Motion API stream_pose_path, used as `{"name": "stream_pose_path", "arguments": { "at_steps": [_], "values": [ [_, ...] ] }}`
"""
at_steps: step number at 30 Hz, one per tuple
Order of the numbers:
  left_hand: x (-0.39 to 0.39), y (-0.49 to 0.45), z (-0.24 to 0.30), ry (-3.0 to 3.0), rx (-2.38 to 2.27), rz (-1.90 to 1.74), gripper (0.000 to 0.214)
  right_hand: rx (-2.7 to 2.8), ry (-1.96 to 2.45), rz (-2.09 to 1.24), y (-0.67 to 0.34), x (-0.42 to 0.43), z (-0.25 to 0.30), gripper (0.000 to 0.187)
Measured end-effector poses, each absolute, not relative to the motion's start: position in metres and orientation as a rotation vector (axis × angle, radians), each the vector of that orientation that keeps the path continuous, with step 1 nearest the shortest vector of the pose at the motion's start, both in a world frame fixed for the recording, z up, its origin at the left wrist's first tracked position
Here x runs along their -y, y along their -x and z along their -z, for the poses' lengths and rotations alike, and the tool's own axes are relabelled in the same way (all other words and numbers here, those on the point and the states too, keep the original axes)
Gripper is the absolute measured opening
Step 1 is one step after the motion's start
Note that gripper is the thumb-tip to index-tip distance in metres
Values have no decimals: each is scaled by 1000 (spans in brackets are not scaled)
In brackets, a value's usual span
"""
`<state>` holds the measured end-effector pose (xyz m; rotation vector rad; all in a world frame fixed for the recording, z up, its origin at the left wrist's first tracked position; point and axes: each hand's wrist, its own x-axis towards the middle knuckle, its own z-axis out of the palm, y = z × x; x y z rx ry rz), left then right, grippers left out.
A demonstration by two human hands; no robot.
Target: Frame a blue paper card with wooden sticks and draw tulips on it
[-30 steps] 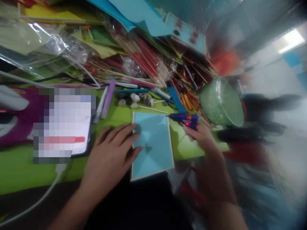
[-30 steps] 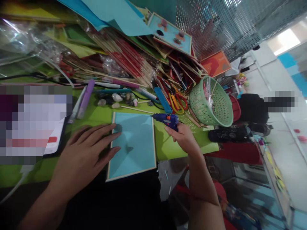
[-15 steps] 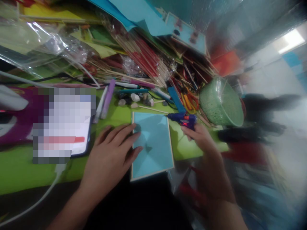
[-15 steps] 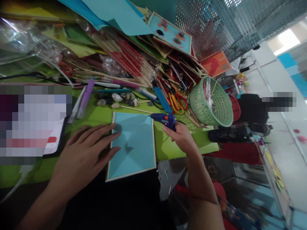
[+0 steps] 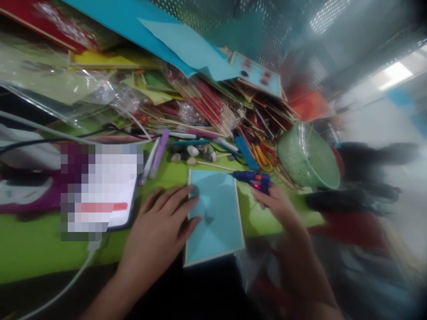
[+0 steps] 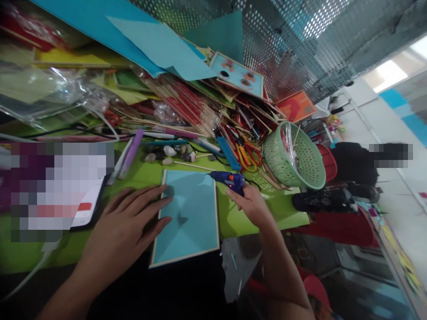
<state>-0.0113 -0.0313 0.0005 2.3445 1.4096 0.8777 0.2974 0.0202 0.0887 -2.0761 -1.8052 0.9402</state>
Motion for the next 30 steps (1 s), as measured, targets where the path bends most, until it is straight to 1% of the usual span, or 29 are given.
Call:
{"name": "stream_pose_path", "arguments": {
  "at_steps": [6, 12, 21, 30],
  "values": [
    [31, 11, -1, -2348, -1412, -905, 29, 1844, 2033, -956, -285, -25, -86, 44],
    [31, 11, 0, -2351, -1416, -883, 28, 1845, 2048, -915, -299, -19, -90, 49],
    [31, 12, 1, -2338, -1413, -883, 30, 1856, 2014, -975, -282, -24, -88, 48],
    [30, 11, -1, -2310, -1420, -869, 29, 1787, 2106, -864, -303, -15, -93, 47]
  ]
}}
